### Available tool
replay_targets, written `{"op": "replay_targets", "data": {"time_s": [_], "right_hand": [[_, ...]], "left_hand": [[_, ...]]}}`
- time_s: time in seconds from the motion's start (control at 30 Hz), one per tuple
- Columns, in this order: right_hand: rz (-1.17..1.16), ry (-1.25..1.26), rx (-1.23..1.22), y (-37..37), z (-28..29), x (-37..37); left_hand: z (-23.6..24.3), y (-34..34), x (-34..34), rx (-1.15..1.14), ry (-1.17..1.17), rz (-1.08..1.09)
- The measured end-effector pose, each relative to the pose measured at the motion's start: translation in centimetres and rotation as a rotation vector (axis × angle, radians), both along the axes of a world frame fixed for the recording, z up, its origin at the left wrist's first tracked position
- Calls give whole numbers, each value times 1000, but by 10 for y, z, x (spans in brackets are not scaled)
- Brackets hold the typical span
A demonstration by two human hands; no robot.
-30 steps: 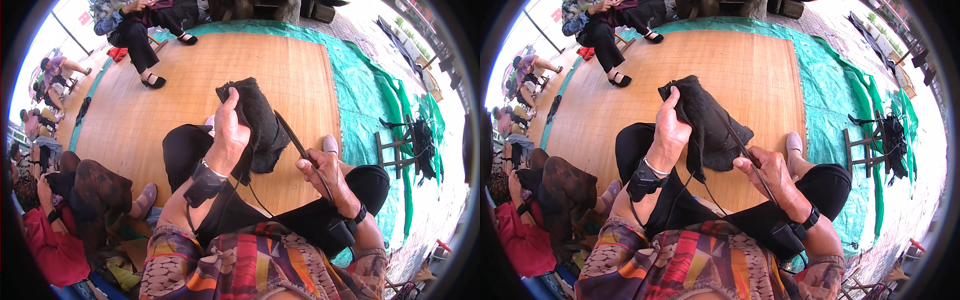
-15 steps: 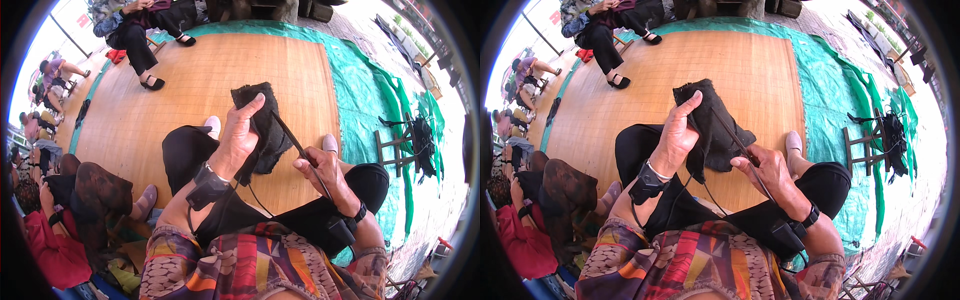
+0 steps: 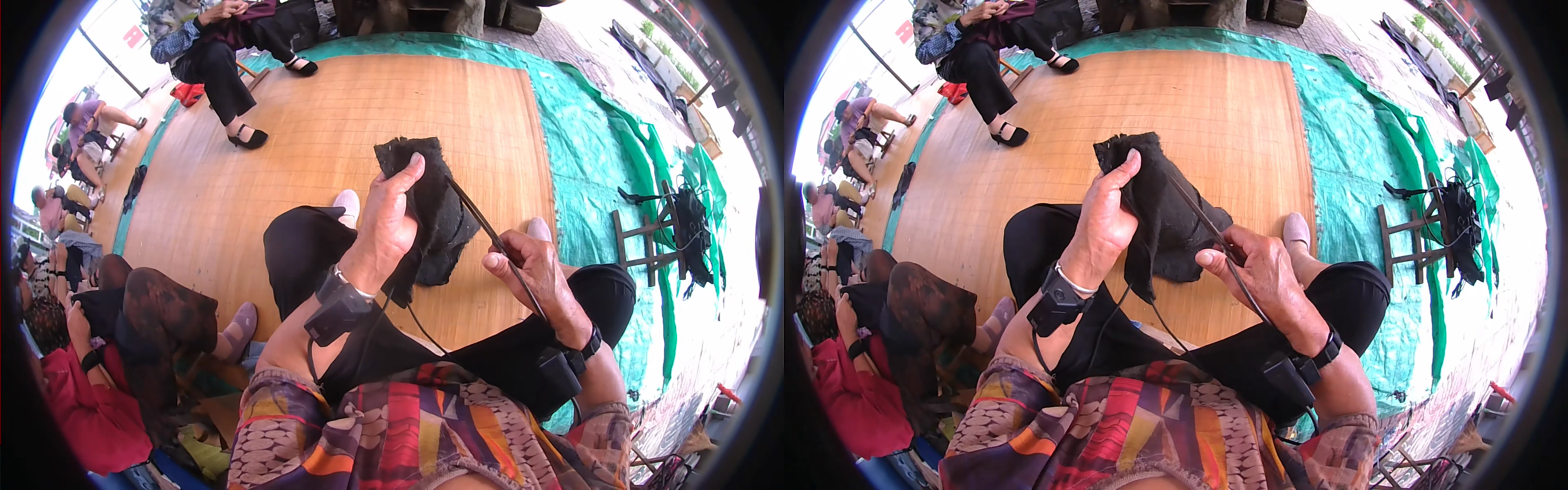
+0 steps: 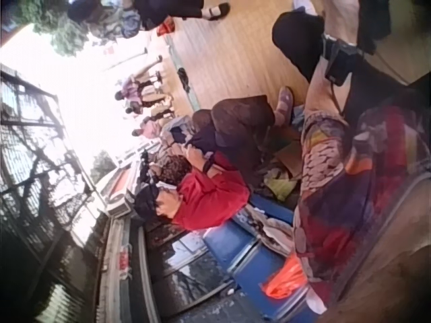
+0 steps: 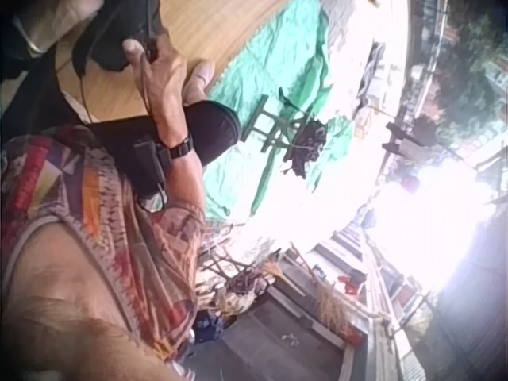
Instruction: Trimming or preparing a piece of dark leather or heavy fabric using a sharp tool.
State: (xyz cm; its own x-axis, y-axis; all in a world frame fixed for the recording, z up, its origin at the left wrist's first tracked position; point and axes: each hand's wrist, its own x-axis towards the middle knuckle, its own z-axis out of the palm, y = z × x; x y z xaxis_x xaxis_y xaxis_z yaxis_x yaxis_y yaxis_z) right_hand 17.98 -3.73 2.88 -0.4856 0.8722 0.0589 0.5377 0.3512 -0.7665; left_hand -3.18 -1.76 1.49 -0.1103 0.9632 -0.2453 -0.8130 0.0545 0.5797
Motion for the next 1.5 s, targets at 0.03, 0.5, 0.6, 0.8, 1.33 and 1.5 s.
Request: {"op": "replay_targets", "data": {"time_s": [0.03, 0.5, 0.6, 0.8, 1.33, 1.5], "right_hand": [[0, -61, 37, 0, 1, -1], [-9, -36, 69, -2, 2, 0], [-3, -28, 21, -2, -2, 0], [-27, -7, -98, -2, 2, 3], [-9, 54, -401, -4, 15, 2], [-52, 175, -394, -2, 23, 4]], "left_hand": [[-1, 0, 1, -1, 1, 1], [-7, 0, -1, 17, 51, 2], [-9, 0, 5, 2, 67, -20], [-13, 3, 0, 25, 44, 19], [-4, 2, 4, 5, 3, 16], [-4, 1, -3, -11, -13, 56]]}}
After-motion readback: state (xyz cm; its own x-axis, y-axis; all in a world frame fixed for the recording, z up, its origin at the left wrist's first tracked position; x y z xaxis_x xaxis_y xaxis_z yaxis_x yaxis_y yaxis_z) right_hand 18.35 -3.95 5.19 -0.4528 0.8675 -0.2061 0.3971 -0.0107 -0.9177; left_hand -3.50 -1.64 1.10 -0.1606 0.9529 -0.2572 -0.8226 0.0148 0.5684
